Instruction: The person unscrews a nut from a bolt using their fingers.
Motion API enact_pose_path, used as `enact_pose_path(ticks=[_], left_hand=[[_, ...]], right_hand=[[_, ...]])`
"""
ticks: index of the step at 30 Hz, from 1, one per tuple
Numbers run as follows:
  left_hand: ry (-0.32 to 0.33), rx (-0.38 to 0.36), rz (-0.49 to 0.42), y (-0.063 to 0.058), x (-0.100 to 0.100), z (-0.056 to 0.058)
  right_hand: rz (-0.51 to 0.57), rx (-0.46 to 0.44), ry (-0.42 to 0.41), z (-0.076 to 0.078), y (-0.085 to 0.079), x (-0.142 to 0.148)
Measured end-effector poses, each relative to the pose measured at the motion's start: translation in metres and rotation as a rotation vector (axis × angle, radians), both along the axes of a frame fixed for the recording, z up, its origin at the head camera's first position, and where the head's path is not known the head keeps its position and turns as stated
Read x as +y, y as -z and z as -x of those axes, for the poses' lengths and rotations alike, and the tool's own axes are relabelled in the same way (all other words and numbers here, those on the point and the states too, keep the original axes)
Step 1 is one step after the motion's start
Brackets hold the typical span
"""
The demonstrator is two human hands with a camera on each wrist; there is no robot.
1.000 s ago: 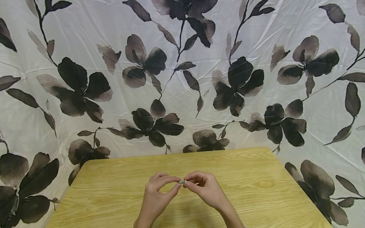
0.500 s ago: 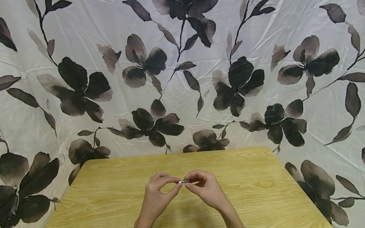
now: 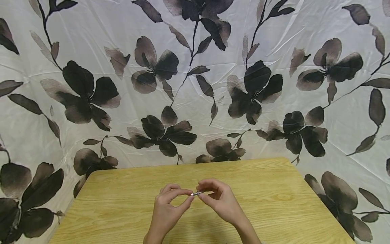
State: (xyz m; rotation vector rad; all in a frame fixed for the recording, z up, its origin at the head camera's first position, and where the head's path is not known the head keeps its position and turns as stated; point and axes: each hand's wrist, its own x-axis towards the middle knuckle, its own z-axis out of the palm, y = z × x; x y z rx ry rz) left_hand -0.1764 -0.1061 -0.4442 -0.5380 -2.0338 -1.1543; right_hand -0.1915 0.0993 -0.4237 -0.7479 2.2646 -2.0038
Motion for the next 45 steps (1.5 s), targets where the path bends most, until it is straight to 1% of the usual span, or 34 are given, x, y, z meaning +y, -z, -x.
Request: enact_pose_path(ticks=[2, 7, 10, 13, 16, 21, 26, 34, 38, 45], left_hand=[[-0.002, -0.004, 0.003, 0.0002, -0.0005, 0.0], [0.008, -0.036, 0.003, 0.0002, -0.002, 0.0001], [0.015, -0.024, 0.001, 0.0002, -0.0022, 0.0006], [0.021, -0.001, 0.0, -0.0001, -0.0021, 0.0009], [0.037, 0.016, 0.001, -0.0005, -0.002, 0.001], [0.068, 0.015, 0.004, -0.0006, -0.0022, 0.0012], [0.077, 0.014, 0.007, 0.0013, -0.0025, 0.0014], [0.072, 0.004, 0.005, 0.0009, -0.0022, 0.0005], [0.06, 0.005, 0.009, 0.0005, -0.0018, 0.0007], [0.033, -0.021, 0.014, -0.0006, -0.0013, -0.001]], right_hand=[[-0.01, -0.015, 0.012, 0.0003, -0.0004, 0.0001], [-0.045, -0.087, 0.034, 0.001, -0.0016, 0.0006], [-0.062, -0.125, 0.024, 0.0014, -0.0021, 0.0013], [-0.079, -0.143, 0.008, 0.0017, -0.002, 0.0021], [-0.096, -0.14, 0.001, 0.0022, -0.0014, 0.003], [-0.107, -0.112, -0.018, 0.0026, -0.0002, 0.004], [-0.111, -0.095, -0.042, 0.0022, -0.0001, 0.004], [-0.12, -0.074, -0.051, 0.0021, -0.0006, 0.0042], [-0.114, -0.083, -0.043, 0.0016, -0.0019, 0.0037], [-0.096, -0.107, -0.034, 0.0001, -0.0032, 0.004]])
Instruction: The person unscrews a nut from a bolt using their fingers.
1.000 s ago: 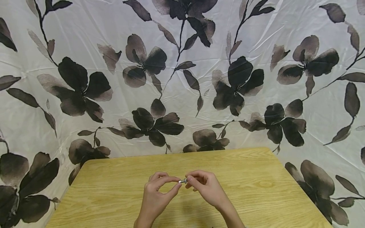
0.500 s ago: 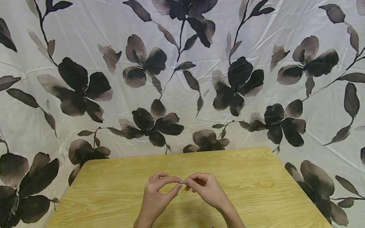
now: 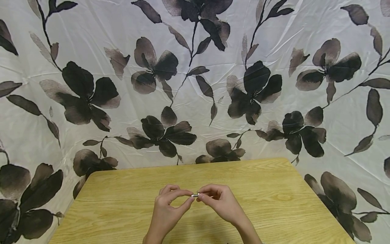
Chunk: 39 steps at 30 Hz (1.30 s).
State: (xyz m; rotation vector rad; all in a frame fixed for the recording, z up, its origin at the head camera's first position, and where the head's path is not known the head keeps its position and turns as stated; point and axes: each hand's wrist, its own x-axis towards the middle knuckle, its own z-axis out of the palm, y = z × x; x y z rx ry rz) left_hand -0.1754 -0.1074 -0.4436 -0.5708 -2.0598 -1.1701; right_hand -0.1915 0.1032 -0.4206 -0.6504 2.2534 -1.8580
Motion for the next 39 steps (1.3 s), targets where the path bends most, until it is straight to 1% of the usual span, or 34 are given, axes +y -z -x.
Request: enact_pose_path(ticks=[5, 9, 15, 21, 26, 28, 33, 39], left_hand=[[-0.001, 0.006, -0.005, 0.0, 0.0, -0.001], [-0.015, -0.016, -0.008, 0.0, 0.0, -0.001], [-0.039, -0.078, -0.022, 0.001, 0.003, 0.0], [-0.027, -0.166, -0.084, -0.002, 0.006, 0.0], [-0.021, -0.199, -0.107, -0.004, 0.007, 0.001], [-0.021, -0.19, -0.105, -0.005, 0.007, 0.002], [-0.004, -0.103, -0.08, -0.004, 0.004, 0.005], [0.059, -0.014, -0.073, -0.001, -0.003, 0.01]], right_hand=[[0.005, 0.009, -0.002, -0.001, -0.001, 0.0], [0.007, 0.027, 0.003, -0.001, -0.001, -0.001], [0.011, 0.048, 0.003, 0.002, 0.0, 0.001], [0.023, 0.063, -0.006, 0.006, 0.0, 0.003], [0.043, 0.077, -0.014, 0.009, 0.0, 0.003], [0.047, 0.091, -0.009, 0.01, 0.0, 0.003], [0.052, 0.101, 0.016, 0.01, 0.0, 0.0], [0.059, 0.04, 0.041, 0.009, 0.0, -0.004]])
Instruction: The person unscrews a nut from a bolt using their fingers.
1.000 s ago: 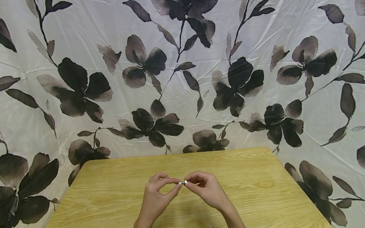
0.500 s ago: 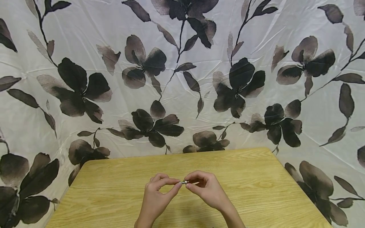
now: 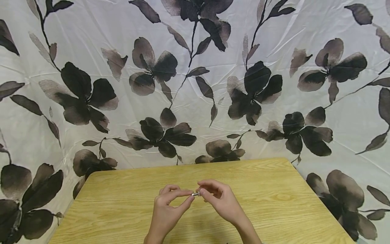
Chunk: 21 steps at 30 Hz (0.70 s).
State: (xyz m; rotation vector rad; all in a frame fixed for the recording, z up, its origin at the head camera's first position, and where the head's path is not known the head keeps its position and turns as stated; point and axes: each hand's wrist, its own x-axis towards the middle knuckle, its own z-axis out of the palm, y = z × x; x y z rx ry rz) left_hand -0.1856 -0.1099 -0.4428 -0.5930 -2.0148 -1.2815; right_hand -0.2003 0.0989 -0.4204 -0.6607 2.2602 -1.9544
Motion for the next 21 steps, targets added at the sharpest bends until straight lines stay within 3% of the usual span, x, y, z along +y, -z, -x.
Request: enact_pose_path(ticks=[6, 16, 21], left_hand=[[0.053, 0.061, -0.002, 0.002, -0.007, -0.004], [0.021, 0.117, 0.017, 0.0, 0.001, -0.015], [0.004, 0.086, 0.019, 0.0, 0.004, -0.022]], right_hand=[[-0.027, -0.026, 0.047, -0.011, -0.001, -0.006], [-0.01, -0.01, 0.015, -0.019, -0.001, 0.001], [-0.004, -0.017, 0.002, -0.024, -0.001, 0.005]])
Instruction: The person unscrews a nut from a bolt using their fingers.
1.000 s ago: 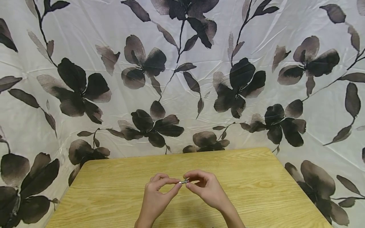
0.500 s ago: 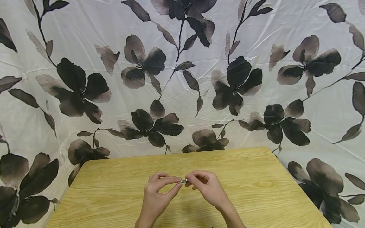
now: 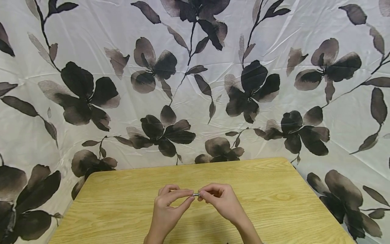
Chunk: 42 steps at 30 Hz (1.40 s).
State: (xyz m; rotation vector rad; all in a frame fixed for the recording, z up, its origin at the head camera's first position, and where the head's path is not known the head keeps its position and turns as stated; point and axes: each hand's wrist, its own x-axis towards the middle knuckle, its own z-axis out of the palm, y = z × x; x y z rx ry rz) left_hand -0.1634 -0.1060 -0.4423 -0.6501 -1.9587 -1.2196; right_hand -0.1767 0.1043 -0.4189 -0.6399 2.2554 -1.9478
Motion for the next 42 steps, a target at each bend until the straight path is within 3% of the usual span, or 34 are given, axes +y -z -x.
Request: enact_pose_path(ticks=[4, 18, 33, 42], left_hand=[[-0.022, -0.062, 0.009, 0.0002, -0.0009, -0.0003], [-0.074, -0.168, -0.009, -0.0003, 0.0013, -0.0013], [-0.068, -0.178, -0.02, -0.0024, 0.0003, 0.0006], [-0.024, -0.068, -0.026, -0.0023, 0.0005, -0.0007]], right_hand=[[-0.002, 0.0, 0.0, 0.0007, -0.0002, 0.0004], [0.027, 0.036, -0.007, 0.0032, 0.0008, 0.0004], [0.087, 0.097, -0.026, 0.0034, -0.0012, -0.0006], [-0.009, 0.013, 0.027, 0.002, -0.0024, 0.0011]])
